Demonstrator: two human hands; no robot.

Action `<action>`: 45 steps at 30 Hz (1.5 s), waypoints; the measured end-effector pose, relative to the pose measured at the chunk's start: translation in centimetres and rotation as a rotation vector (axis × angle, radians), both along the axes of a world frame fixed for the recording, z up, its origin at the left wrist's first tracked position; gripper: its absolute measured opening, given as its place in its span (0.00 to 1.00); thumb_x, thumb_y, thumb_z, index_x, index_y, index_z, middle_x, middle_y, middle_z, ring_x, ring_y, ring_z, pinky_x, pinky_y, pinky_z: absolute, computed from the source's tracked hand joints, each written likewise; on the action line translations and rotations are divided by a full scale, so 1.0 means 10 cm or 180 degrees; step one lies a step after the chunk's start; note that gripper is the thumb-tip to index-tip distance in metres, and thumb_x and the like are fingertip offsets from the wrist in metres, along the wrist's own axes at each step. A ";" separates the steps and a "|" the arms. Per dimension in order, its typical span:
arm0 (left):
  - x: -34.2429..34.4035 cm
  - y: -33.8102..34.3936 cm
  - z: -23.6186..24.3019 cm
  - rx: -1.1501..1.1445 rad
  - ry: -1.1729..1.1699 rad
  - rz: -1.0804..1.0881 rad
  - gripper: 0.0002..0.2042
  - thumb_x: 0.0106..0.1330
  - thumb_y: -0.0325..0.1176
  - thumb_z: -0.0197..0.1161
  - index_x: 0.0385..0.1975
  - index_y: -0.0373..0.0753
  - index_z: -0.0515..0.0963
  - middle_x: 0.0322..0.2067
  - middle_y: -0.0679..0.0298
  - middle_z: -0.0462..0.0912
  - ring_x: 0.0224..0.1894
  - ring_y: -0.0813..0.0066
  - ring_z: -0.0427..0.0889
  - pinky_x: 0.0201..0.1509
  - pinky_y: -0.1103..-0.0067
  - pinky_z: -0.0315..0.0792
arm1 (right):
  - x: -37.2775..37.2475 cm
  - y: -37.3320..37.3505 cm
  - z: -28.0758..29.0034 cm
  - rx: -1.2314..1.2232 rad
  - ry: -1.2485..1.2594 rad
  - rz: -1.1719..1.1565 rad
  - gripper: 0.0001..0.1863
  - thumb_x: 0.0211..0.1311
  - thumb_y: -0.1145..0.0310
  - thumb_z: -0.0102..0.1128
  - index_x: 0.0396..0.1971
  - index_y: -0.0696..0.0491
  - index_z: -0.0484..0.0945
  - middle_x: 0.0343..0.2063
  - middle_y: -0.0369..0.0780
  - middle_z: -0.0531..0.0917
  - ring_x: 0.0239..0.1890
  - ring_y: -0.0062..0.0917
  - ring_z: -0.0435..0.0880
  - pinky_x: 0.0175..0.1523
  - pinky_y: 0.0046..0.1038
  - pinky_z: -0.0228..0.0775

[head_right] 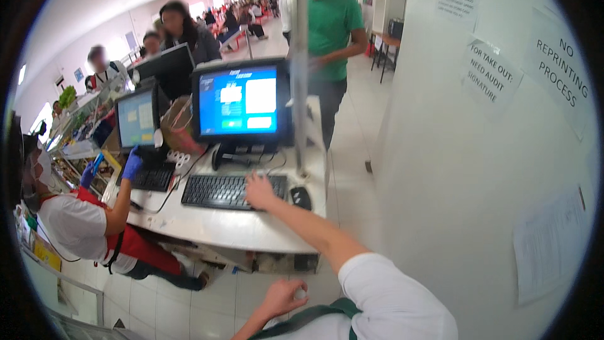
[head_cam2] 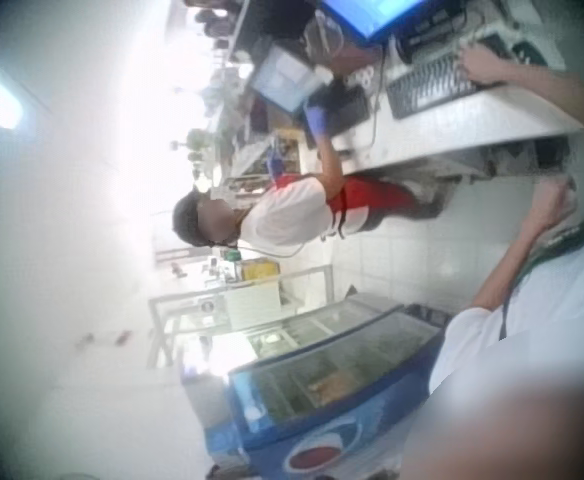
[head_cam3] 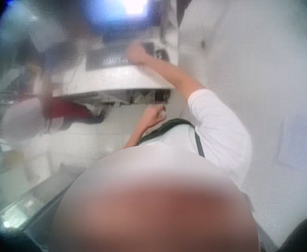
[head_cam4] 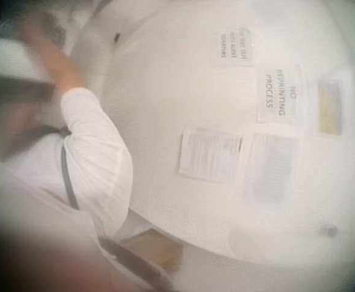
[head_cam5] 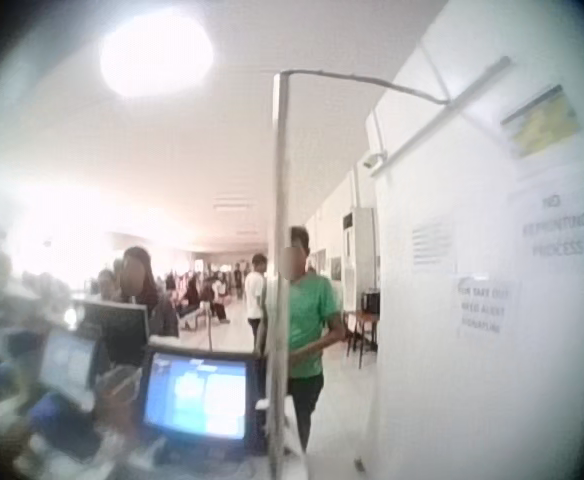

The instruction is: The person operates a point-of-sale system, types on a keyboard, and uses a mouse to process transactions. They count and organize banknotes, open and close a cash drawer, and hand change to customers in a cafeteria setting.

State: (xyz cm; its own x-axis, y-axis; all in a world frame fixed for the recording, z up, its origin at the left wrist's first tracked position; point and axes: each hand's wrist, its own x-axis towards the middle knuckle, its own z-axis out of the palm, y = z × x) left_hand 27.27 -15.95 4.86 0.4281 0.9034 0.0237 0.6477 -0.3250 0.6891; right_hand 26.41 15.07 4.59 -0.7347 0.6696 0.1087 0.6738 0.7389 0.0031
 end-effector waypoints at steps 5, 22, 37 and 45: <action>1.04 0.95 0.16 -0.0010 -0.0011 0.0264 0.15 0.60 0.46 0.69 0.39 0.45 0.79 0.26 0.55 0.83 0.32 0.52 0.83 0.38 0.62 0.75 | 1.37 -0.02 0.78 -0.1620 0.0878 0.1012 0.30 0.68 0.55 0.63 0.65 0.51 0.69 0.62 0.49 0.74 0.60 0.43 0.78 0.66 0.41 0.69; 1.91 5.28 1.96 0.2111 -0.0623 0.1488 0.10 0.59 0.35 0.70 0.35 0.38 0.80 0.25 0.54 0.79 0.25 0.62 0.78 0.32 0.72 0.71 | 4.62 2.11 2.26 -0.2005 0.3957 0.0133 0.19 0.73 0.68 0.56 0.61 0.55 0.75 0.41 0.40 0.86 0.43 0.23 0.85 0.53 0.26 0.75; 1.18 8.54 2.07 0.2049 0.0446 0.3114 0.16 0.58 0.44 0.68 0.40 0.41 0.84 0.28 0.51 0.85 0.36 0.48 0.85 0.42 0.61 0.76 | 5.94 5.40 0.76 -0.3042 0.3270 -0.1496 0.19 0.74 0.62 0.54 0.59 0.54 0.77 0.44 0.41 0.86 0.43 0.23 0.85 0.52 0.27 0.76; 0.66 8.86 1.44 0.1101 0.1510 0.4330 0.19 0.58 0.47 0.68 0.44 0.42 0.84 0.36 0.50 0.88 0.42 0.48 0.86 0.48 0.60 0.78 | 5.93 7.63 0.15 -0.3406 0.3719 -0.1521 0.20 0.77 0.59 0.53 0.59 0.55 0.76 0.44 0.40 0.86 0.43 0.23 0.86 0.48 0.25 0.80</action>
State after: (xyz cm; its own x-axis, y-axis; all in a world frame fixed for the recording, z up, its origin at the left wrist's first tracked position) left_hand 33.86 72.62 19.27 -0.6931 0.5863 0.4195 0.7193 0.6013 0.3480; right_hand 85.71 91.41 6.14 -0.3117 0.9266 -0.2105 0.0985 -0.1888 -0.9771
